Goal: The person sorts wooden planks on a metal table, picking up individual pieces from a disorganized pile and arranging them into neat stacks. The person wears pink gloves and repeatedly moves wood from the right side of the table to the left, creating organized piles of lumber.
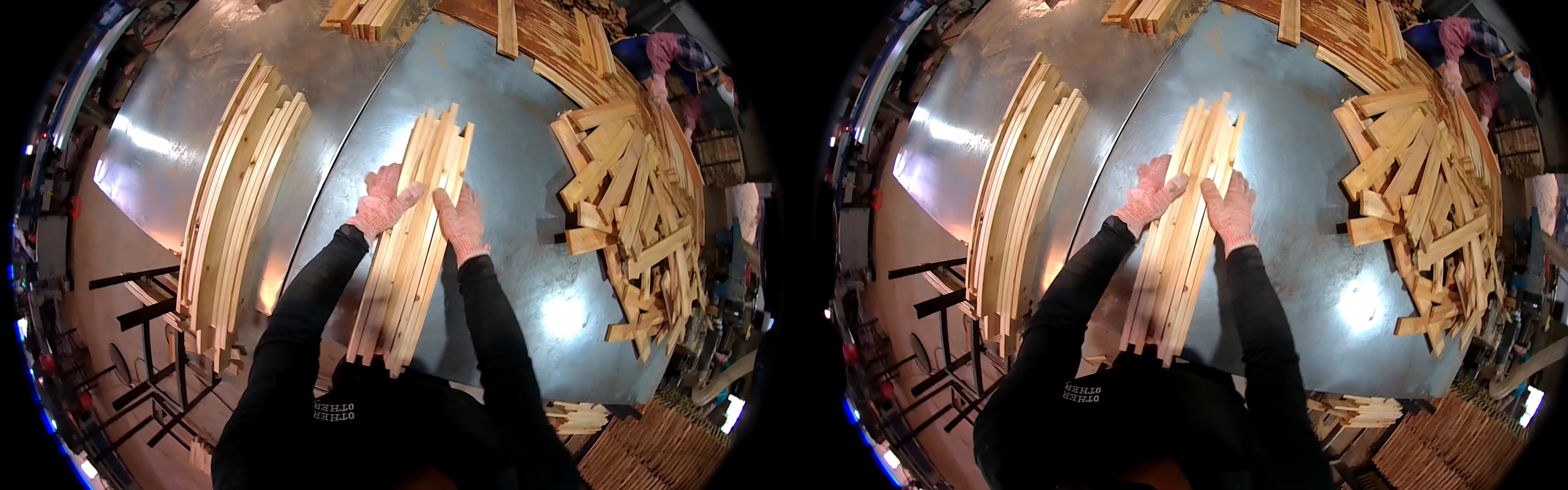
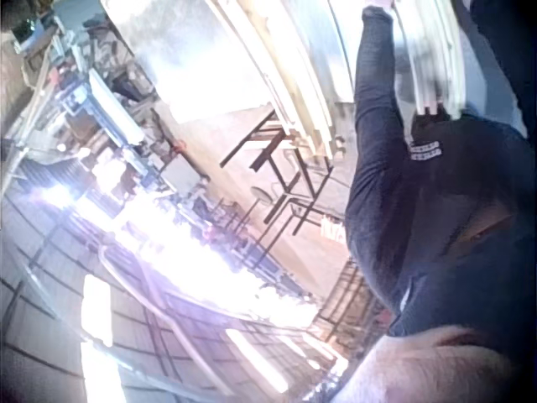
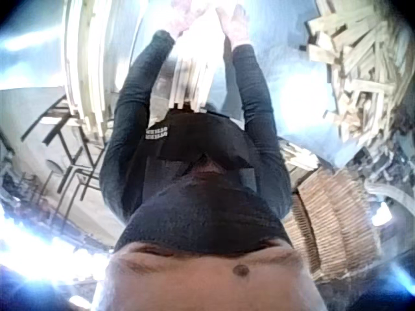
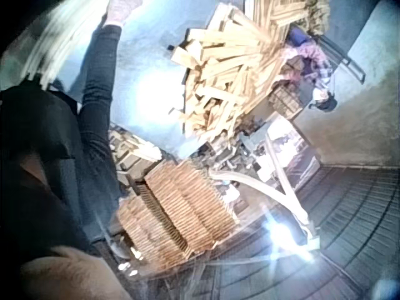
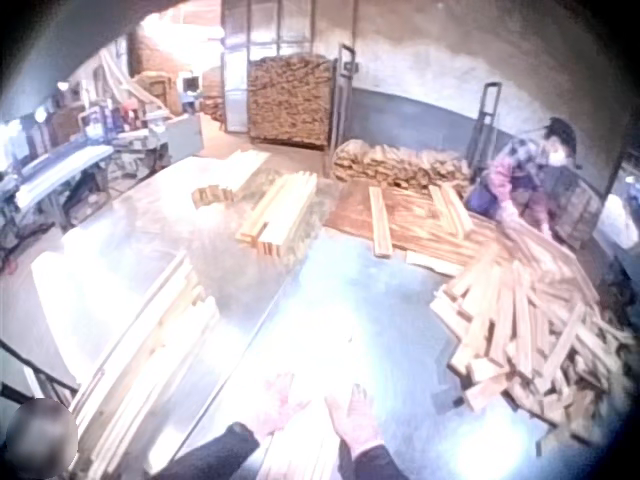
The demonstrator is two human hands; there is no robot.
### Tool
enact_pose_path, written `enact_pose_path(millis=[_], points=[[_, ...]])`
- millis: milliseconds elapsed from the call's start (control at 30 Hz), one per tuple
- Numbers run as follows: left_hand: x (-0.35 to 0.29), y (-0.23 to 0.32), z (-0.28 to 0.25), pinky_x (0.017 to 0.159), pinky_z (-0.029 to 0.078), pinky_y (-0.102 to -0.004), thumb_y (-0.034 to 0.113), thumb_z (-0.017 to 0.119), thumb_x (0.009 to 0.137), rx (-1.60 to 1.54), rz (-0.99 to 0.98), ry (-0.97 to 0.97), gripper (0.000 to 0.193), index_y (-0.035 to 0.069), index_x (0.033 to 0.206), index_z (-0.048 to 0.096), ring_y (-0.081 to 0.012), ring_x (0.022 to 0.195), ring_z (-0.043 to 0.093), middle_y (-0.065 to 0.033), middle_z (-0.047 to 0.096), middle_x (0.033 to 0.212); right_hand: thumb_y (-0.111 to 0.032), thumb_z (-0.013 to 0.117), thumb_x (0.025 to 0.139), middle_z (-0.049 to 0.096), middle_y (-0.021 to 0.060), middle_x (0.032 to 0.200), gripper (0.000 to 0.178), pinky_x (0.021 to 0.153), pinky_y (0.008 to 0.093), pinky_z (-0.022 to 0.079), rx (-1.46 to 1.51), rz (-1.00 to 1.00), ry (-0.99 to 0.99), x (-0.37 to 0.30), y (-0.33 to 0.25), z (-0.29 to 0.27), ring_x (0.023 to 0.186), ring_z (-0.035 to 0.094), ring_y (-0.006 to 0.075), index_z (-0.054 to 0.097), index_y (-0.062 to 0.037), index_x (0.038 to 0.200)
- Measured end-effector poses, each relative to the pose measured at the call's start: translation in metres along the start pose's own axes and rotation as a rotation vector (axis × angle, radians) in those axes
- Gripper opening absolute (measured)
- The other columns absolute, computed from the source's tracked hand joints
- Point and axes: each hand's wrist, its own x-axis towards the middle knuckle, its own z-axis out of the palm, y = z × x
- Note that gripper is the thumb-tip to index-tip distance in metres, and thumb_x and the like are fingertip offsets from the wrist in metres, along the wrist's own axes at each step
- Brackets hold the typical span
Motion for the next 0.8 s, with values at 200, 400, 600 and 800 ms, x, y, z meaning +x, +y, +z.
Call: enact_pose_path(millis=[200,400,600,800], points=[[-0.007,0.124,-0.067,0.108,0.041,-0.0343,0.029,0.068,0.092,-0.783,0.645,0.036,0.085,-0.001,0.157,0.021,-0.0208,0.128,0.051,-0.0153,0.054,0.139,-0.036,0.047,0.106,0.046,0.0152,0.148,0.06,0.114,0.0407,0.037,1.01,-0.421,0.14,0.006,-0.059,-0.106,0.134,0.046,0.0268,0.031,-0.0032,0.154],[0.034,0.235,-0.162,0.102,0.046,-0.0313,0.032,0.054,0.101,-0.382,0.945,0.404,0.054,0.006,0.146,0.04,-0.0251,0.115,0.061,-0.0152,0.065,0.118,-0.055,0.04,0.101,0.046,0.0118,0.148,0.07,0.112,0.0398,0.038,1.346,-0.58,-0.202,0.02,-0.123,-0.267,0.133,0.046,0.0247,0.032,-0.0065,0.152],[-0.038,0.154,-0.079,0.109,0.042,-0.0339,0.03,0.07,0.092,-0.687,-0.223,0.07,0.069,0.0,0.148,0.041,-0.0225,0.127,0.055,-0.0169,0.058,0.137,-0.034,0.06,0.097,0.058,0.011,0.134,0.062,0.104,0.0371,0.046,1.188,-0.065,-0.414,0.023,-0.058,-0.168,0.121,0.056,0.0237,0.034,-0.0074,0.146],[-0.104,0.013,0.013,0.107,0.042,-0.0313,0.024,0.079,0.085,-0.882,-0.232,0.095,0.093,-0.001,0.157,0.025,-0.021,0.127,0.053,-0.0157,0.054,0.142,-0.006,0.074,0.089,0.059,0.0111,0.136,0.113,0.098,0.0334,0.052,1.223,0.203,-0.45,-0.085,0.003,-0.006,0.119,0.06,0.0228,-0.01,-0.0193,0.162]])
